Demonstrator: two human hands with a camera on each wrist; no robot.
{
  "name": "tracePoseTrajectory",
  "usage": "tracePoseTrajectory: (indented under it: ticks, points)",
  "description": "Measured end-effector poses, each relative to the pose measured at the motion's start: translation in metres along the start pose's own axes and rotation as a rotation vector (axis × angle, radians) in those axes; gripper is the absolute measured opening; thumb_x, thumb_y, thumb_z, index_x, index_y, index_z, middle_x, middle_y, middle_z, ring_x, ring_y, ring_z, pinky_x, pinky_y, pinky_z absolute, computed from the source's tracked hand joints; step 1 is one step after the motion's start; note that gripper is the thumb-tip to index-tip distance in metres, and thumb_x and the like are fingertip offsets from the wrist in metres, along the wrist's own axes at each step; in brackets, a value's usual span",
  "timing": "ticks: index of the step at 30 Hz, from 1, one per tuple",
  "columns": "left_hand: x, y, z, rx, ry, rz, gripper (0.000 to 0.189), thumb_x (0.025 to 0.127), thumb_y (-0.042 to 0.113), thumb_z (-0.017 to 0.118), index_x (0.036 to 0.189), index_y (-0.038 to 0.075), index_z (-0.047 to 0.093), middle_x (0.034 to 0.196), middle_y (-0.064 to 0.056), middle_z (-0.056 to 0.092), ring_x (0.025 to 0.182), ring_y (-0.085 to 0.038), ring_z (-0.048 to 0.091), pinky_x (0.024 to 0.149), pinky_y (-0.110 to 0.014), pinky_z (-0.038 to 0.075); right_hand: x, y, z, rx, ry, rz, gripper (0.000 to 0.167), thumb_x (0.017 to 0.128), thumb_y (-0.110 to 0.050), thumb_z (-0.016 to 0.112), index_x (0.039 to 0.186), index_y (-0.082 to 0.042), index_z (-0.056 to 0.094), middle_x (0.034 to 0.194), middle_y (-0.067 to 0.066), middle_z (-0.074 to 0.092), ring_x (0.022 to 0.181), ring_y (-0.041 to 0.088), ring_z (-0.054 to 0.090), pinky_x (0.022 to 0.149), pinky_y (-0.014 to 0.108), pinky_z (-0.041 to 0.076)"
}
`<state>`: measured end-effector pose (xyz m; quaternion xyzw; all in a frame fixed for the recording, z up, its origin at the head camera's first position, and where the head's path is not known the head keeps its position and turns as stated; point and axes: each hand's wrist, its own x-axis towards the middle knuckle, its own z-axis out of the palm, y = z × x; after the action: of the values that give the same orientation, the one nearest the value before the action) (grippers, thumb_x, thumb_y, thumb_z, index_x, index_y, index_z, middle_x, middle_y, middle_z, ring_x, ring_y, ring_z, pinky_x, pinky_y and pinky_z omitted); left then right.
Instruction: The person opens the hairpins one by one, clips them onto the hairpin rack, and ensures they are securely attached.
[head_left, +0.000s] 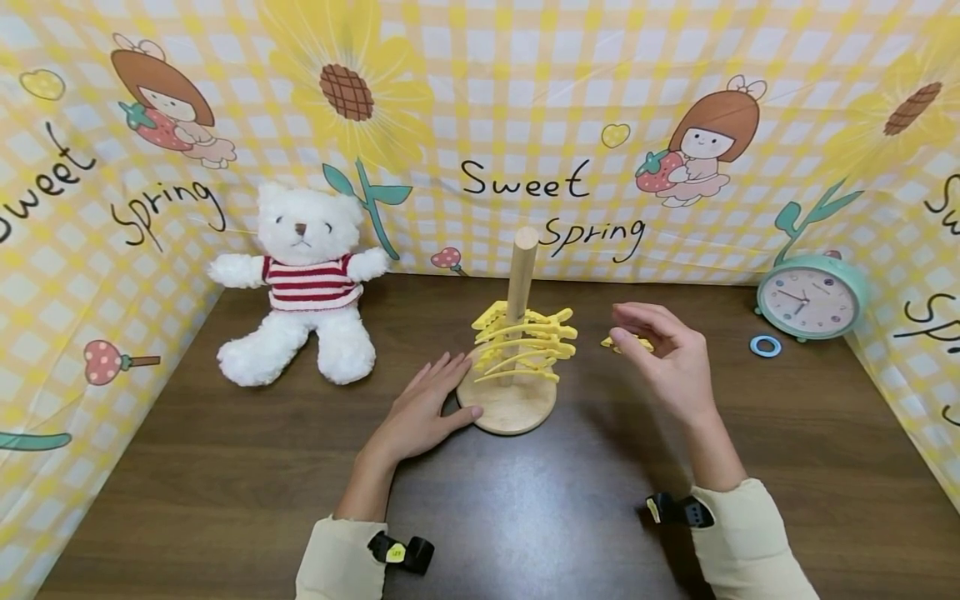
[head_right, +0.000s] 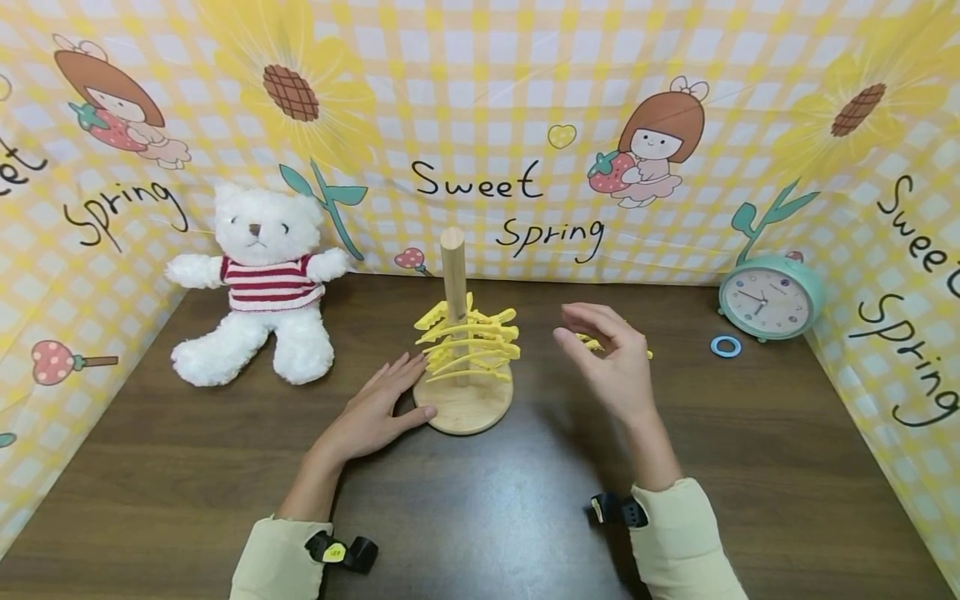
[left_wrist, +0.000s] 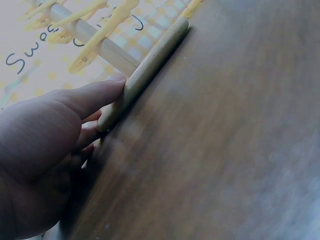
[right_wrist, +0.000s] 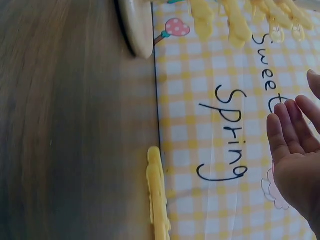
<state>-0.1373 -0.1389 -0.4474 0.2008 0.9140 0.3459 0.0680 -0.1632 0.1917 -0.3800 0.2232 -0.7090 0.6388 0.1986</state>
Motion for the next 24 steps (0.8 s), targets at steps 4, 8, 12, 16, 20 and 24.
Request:
tracePoseTrajectory:
  ticks: [4,8,12,16,20,24]
  points:
    - [0.001,0.000,0.001,-0.001,0.001,0.004,0.079,0.097,0.043,0.067,0.159,0.008,0.034,0.163,-0.013,0.030,0.154,-0.028,0.016,0.124,-0.047,0.007,0.000,0.003,-0.006,-0.044,0.018,0.037,0.028,0.086,0.019,0.069,0.114,0.016,0.069,0.113,0.024,0.068,0.102,0.018,0.068,0.086,0.020,0.055]
    - [0.000,0.000,0.001,0.006,0.003,-0.001,0.079,0.097,0.044,0.067,0.158,0.007,0.034,0.164,-0.012,0.029,0.154,-0.028,0.016,0.124,-0.046,0.008,-0.001,0.006,-0.012,-0.095,0.026,0.078,0.028,0.087,0.017,0.069,0.115,0.014,0.069,0.113,0.024,0.068,0.101,0.019,0.066,0.086,0.019,0.054]
    - [0.000,-0.001,0.001,0.012,0.004,-0.002,0.079,0.097,0.045,0.067,0.158,0.006,0.034,0.164,-0.012,0.029,0.154,-0.027,0.016,0.124,-0.046,0.008,-0.001,0.012,-0.020,-0.135,0.033,0.088,0.028,0.087,0.016,0.070,0.115,0.015,0.069,0.113,0.023,0.068,0.100,0.018,0.067,0.088,0.020,0.053]
    - [0.001,-0.002,0.001,-0.003,0.011,0.007,0.079,0.097,0.045,0.068,0.158,0.006,0.036,0.163,-0.013,0.031,0.154,-0.028,0.017,0.124,-0.047,0.008,0.000,0.015,-0.028,-0.170,0.039,0.112,0.027,0.088,0.012,0.071,0.115,0.013,0.070,0.112,0.020,0.070,0.100,0.016,0.067,0.089,0.019,0.053]
    - [0.001,-0.002,-0.001,-0.028,0.023,0.011,0.079,0.095,0.043,0.070,0.157,0.006,0.038,0.162,-0.014,0.033,0.154,-0.028,0.018,0.124,-0.047,0.008,0.001,0.017,-0.037,-0.200,0.041,0.139,0.027,0.089,0.009,0.072,0.116,0.009,0.071,0.112,0.016,0.071,0.099,0.015,0.067,0.087,0.018,0.053]
    - [-0.001,-0.002,-0.001,-0.038,0.020,0.004,0.079,0.094,0.043,0.071,0.156,0.005,0.038,0.162,-0.013,0.034,0.154,-0.028,0.018,0.125,-0.046,0.008,0.004,0.023,-0.048,-0.242,0.066,0.167,0.030,0.087,0.008,0.074,0.117,0.007,0.072,0.112,0.012,0.072,0.097,0.011,0.068,0.082,0.015,0.053]
